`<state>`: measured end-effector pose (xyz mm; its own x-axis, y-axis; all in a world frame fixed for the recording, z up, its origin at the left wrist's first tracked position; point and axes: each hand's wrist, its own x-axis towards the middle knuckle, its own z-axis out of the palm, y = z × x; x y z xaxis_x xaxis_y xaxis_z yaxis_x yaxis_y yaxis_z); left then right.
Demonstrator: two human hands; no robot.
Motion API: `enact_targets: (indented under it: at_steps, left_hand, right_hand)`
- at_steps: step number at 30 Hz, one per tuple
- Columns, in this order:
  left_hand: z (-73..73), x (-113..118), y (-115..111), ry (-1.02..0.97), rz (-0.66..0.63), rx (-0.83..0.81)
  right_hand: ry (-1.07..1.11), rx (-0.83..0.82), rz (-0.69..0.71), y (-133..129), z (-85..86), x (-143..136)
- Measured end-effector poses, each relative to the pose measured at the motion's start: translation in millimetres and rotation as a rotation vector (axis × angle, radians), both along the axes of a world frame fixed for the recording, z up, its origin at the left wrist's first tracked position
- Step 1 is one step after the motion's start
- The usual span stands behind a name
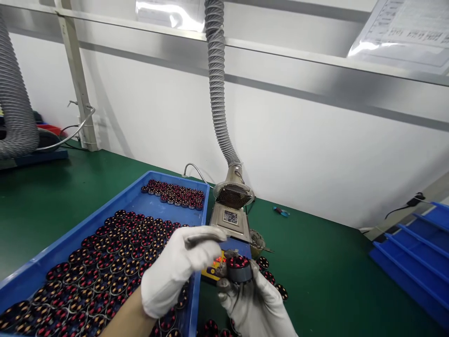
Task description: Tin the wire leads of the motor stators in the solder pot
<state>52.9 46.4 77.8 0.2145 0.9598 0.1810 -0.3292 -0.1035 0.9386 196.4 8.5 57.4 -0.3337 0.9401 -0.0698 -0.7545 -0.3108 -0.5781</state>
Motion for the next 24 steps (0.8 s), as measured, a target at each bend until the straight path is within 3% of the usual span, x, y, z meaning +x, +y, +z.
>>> enact_targets:
  at_steps: [4,9,13,15,19,21,24]
  left_hand:
    - [7.0,-1.0,-1.0,0.214,-0.121,0.042]
    - [4.2,7.9,-6.1,0.045,-0.050,0.043]
    - [4.4,0.1,-9.3,-0.158,0.024,-0.002]
    - [6.3,-5.4,-8.0,-0.073,0.027,-0.021]
    - [7.5,-4.3,-4.2,0.271,-0.116,0.025]
    - [6.0,1.1,-4.5,0.281,-0.093,0.165]
    - [3.8,6.1,-8.0,0.203,-0.027,0.287]
  right_hand:
    - [0.005,0.028,-0.031,0.7,-1.1,0.5]
    - [-0.025,0.030,-0.030,5.3,-4.6,0.3]
    - [-0.066,0.043,-0.010,6.2,-5.8,4.8]
    - [-0.041,0.066,-0.030,4.1,-5.3,6.1]
    - [-0.035,0.060,-0.073,2.7,-9.2,7.1]
    - [-0.102,0.061,-0.129,5.2,-15.0,7.6]
    - [-0.235,0.134,-0.352,9.2,-22.3,5.2]
